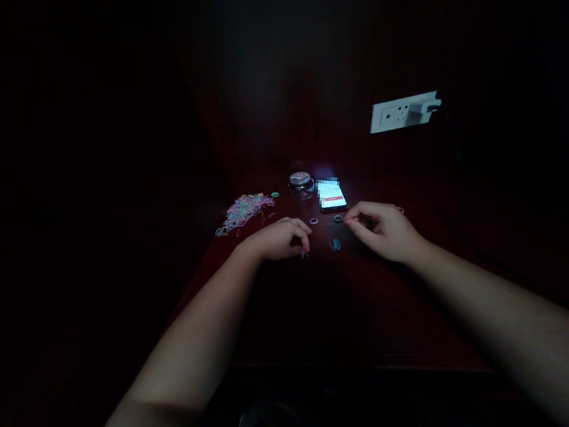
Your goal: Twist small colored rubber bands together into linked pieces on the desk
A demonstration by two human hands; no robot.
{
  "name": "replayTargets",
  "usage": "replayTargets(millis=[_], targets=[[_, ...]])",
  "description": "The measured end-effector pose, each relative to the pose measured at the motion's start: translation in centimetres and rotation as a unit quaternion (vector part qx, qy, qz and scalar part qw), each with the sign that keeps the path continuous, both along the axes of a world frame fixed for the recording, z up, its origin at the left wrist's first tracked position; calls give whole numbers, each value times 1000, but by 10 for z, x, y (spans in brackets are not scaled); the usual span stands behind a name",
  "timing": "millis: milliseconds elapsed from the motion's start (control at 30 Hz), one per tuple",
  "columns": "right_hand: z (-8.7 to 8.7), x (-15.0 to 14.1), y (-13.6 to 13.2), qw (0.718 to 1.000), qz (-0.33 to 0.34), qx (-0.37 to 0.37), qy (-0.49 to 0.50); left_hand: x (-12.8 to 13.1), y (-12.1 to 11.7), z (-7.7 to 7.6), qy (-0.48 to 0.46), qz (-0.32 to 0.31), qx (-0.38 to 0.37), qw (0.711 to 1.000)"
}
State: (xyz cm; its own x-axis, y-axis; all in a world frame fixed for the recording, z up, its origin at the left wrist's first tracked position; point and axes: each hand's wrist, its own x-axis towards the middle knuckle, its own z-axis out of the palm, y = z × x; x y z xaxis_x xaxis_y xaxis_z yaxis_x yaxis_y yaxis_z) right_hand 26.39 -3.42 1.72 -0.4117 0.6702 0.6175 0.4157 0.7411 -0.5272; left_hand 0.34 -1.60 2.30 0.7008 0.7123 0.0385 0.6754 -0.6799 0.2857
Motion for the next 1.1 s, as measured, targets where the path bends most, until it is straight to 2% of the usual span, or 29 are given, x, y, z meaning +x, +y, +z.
replayTargets(millis=[167,300,467,1100], targets=[[0,0,0,1000,-9,-1,-1,0,0,0,-12,4,13,1000],[0,0,0,1000,-4,-4,0,0,-3,3,1,10,-6,1000],[1,1,-1,1000,-5,-5,-2,0,-3,4,23,-15,-27,999],[2,0,-2,1000,-9,-19,2,5,-4,-2,-15,-14,7,1000]])
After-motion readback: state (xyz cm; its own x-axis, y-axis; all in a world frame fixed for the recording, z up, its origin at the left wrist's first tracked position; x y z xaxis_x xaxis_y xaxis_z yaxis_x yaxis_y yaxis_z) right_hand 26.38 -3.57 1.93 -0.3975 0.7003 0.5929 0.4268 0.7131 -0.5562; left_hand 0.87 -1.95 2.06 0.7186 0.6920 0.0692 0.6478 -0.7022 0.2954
